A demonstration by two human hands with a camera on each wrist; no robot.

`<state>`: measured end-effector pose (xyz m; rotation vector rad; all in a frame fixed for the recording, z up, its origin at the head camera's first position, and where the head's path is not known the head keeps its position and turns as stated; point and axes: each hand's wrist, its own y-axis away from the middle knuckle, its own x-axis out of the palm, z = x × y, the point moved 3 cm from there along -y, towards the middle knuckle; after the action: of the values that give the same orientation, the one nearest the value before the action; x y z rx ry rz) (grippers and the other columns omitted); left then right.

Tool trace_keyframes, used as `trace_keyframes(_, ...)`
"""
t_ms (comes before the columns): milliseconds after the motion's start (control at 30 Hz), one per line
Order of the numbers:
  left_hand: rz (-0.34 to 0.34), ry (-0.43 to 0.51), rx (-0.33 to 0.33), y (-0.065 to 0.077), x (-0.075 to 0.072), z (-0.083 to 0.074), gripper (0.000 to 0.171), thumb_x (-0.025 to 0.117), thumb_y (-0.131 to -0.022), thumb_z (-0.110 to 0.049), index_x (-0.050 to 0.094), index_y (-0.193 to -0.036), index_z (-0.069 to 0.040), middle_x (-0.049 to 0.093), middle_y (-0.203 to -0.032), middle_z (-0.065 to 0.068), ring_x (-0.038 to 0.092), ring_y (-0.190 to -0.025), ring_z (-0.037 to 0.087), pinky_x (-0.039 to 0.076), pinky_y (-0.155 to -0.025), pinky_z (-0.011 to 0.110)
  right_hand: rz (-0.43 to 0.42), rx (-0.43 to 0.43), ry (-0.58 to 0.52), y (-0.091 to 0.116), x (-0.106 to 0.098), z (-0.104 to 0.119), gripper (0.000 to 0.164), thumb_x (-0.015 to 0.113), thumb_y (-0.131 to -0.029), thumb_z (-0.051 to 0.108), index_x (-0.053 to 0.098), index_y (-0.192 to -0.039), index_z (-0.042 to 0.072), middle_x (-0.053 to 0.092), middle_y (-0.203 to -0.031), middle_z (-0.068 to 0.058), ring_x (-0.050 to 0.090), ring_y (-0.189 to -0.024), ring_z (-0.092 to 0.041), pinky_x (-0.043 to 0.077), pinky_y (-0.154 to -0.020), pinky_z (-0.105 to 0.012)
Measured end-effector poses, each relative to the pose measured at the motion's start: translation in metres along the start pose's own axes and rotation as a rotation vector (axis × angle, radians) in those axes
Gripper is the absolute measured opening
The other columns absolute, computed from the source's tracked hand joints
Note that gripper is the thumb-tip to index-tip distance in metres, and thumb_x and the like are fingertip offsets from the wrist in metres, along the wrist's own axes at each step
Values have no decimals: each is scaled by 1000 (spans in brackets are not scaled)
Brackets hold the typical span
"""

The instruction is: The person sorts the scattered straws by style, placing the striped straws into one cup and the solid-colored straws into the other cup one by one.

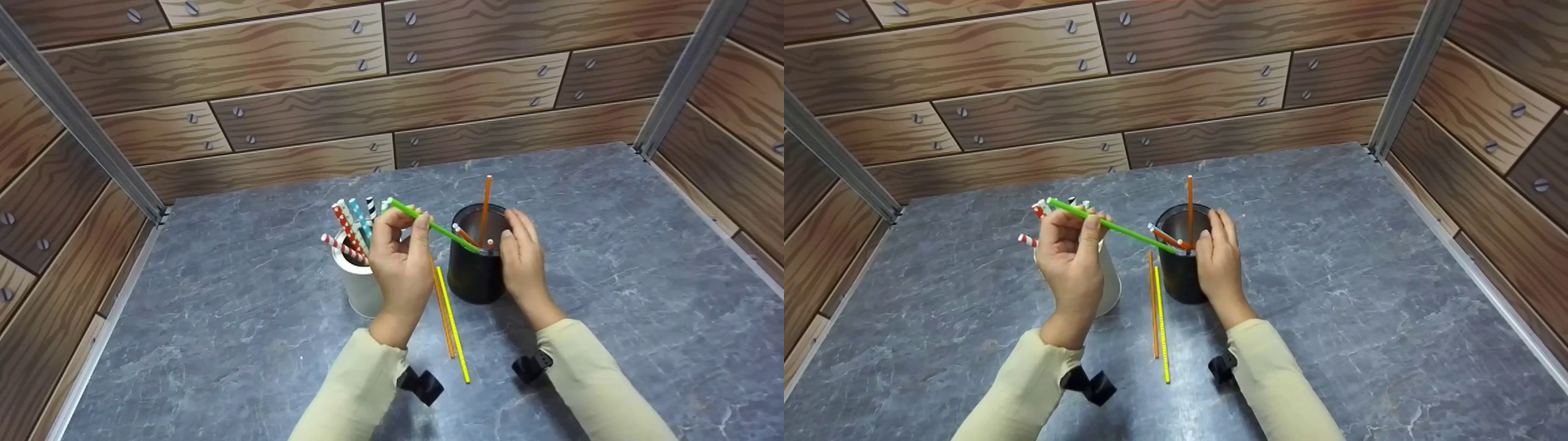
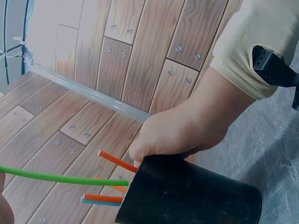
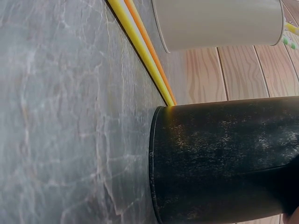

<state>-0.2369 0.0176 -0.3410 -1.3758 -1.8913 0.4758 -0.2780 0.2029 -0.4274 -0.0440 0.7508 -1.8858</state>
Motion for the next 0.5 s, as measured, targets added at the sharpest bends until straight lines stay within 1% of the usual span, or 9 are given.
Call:
trace_keyframes(133,10,-13,21,2,1,4,11,58,-84,8,52,-93,11,54,-88,21,58,-83,16,54,-69,31,-4,-9,6,0,0,0,43,40,-91,9,47,-128,-11,41,-136,-28,35,-129,-38,23,-109,-47)
trace_keyframes(233,15,-17,24,4,1,7,11,58,-84,7,52,-93,10,54,-87,20,58,-83,16,53,-69,30,-2,-9,9,0,0,0,43,40,-91,9,47,-128,-11,41,-136,-27,35,-129,-38,23,-109,-47)
trace_keyframes(367,21,7,10,5,2,9,11,56,-85,7,50,-93,10,53,-88,21,58,-84,14,53,-74,32,-9,-10,7,0,0,1,43,40,-90,9,47,-128,-11,42,-136,-27,35,-129,-38,23,-109,-46)
trace_keyframes(500,10,15,-17,8,1,14,9,55,-85,8,49,-92,11,53,-89,21,59,-86,14,52,-79,33,-11,-15,6,0,1,0,43,40,-90,9,47,-128,-12,42,-135,-27,35,-128,-39,23,-109,-46)
